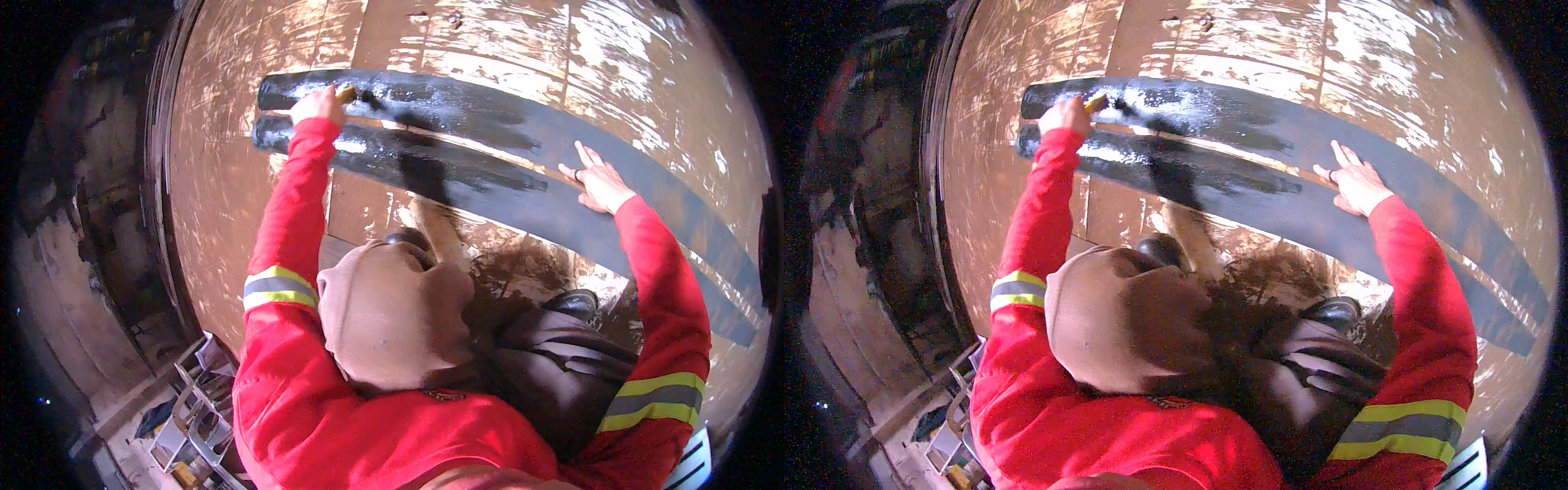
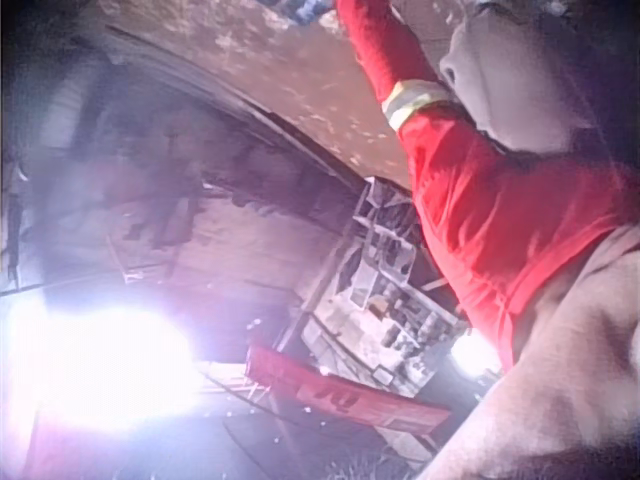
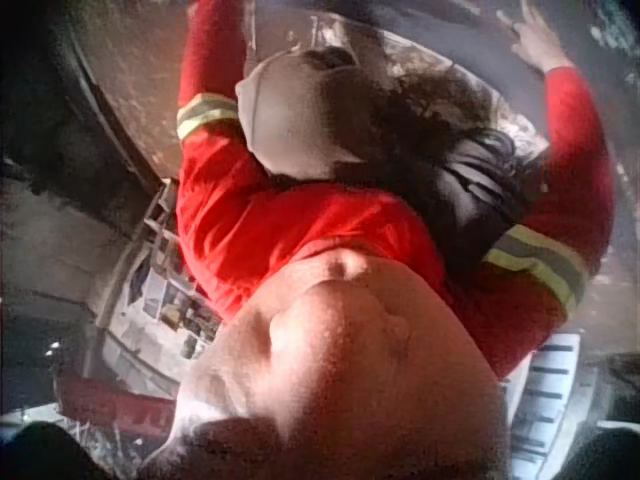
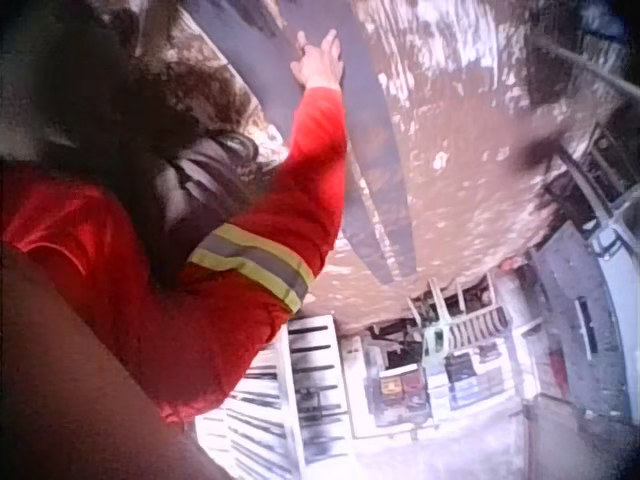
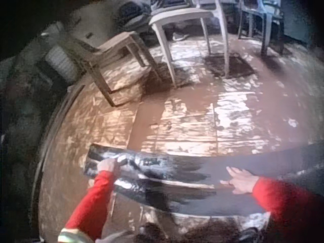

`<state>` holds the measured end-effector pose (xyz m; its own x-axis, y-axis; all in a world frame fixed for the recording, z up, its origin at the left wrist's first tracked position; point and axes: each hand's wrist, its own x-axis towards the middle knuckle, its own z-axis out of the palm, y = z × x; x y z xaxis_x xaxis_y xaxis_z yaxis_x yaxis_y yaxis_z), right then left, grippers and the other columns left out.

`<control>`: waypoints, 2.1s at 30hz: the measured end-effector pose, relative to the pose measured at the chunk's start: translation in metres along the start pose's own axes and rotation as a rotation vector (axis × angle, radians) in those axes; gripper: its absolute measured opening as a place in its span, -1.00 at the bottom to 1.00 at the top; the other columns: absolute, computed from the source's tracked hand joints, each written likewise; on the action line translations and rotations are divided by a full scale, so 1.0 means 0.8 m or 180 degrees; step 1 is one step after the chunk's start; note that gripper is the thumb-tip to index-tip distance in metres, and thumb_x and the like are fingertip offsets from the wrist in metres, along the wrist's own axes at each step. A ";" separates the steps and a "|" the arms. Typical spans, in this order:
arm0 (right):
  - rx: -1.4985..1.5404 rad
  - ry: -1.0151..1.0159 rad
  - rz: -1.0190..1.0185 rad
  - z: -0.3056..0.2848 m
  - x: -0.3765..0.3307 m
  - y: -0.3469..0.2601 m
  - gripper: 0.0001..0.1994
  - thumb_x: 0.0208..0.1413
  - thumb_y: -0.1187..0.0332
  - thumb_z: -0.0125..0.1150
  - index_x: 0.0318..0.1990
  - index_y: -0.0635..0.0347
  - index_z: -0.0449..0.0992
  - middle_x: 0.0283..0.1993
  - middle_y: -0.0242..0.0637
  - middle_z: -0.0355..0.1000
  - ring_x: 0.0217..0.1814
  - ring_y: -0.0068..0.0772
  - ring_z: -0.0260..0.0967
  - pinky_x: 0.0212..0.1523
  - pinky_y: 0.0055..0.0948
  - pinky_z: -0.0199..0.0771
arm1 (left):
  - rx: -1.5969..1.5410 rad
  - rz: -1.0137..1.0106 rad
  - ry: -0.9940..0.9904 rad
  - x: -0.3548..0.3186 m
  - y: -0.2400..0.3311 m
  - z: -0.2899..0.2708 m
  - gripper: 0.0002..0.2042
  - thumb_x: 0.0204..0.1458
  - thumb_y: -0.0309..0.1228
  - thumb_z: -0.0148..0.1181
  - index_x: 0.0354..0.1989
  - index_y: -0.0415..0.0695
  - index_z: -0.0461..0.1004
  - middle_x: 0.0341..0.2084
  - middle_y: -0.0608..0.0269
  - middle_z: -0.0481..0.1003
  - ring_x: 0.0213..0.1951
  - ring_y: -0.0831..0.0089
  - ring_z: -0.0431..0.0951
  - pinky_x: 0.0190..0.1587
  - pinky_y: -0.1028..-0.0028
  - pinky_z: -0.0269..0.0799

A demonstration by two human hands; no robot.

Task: The person paints a long, dark metal beam using a yellow brush, repeatedly dipping the brush into a small container of dark liquid. The person works on a horizontal section of the beam, applying the coating in smooth strokes while holding the beam steady with their left hand.

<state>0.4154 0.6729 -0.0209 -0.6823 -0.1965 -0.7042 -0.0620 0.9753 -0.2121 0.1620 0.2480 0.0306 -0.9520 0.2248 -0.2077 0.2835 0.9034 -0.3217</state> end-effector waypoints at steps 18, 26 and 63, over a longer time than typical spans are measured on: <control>-0.0052 0.0195 -0.0115 0.001 0.008 0.005 -0.38 -0.15 0.37 0.25 0.19 -0.17 0.32 0.41 0.05 -0.20 0.42 -0.03 -0.15 0.24 -0.02 0.13 | -0.0430 -0.0871 0.0052 -0.019 -0.054 -0.079 -0.69 0.00 -0.13 0.07 -0.17 -0.02 0.50 -0.25 0.06 0.55 -0.16 0.07 0.54 -0.17 0.15 0.44; -0.0532 -0.0636 -0.0443 -0.067 0.038 -0.018 -0.42 -0.09 0.27 0.16 0.20 -0.11 0.32 0.26 0.22 0.09 0.30 0.08 0.09 0.27 -0.21 0.14 | -0.4190 -0.2644 0.2067 -0.402 -0.153 -0.057 -0.88 0.05 -0.50 0.08 -0.25 -0.23 0.44 -0.62 0.44 0.35 -0.61 0.69 0.27 -0.59 0.66 0.17; 0.1612 0.3203 -0.1726 0.037 0.305 -0.744 -0.34 -0.60 0.34 0.54 -0.12 0.10 0.46 -0.10 -0.31 0.39 0.07 -0.14 0.18 0.11 -0.17 0.15 | -0.0746 0.0499 0.0434 -0.287 -0.346 0.119 -0.94 -0.20 -0.47 0.15 -0.51 -0.12 0.50 -0.63 0.09 0.49 -0.50 0.16 0.57 -0.50 0.26 0.45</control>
<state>0.3076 0.0413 -0.0863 -0.9241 -0.1782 0.3381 -0.3743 0.6005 -0.7066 0.3133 -0.0886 0.0798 -0.9100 0.4006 -0.1071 0.4088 0.9099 -0.0705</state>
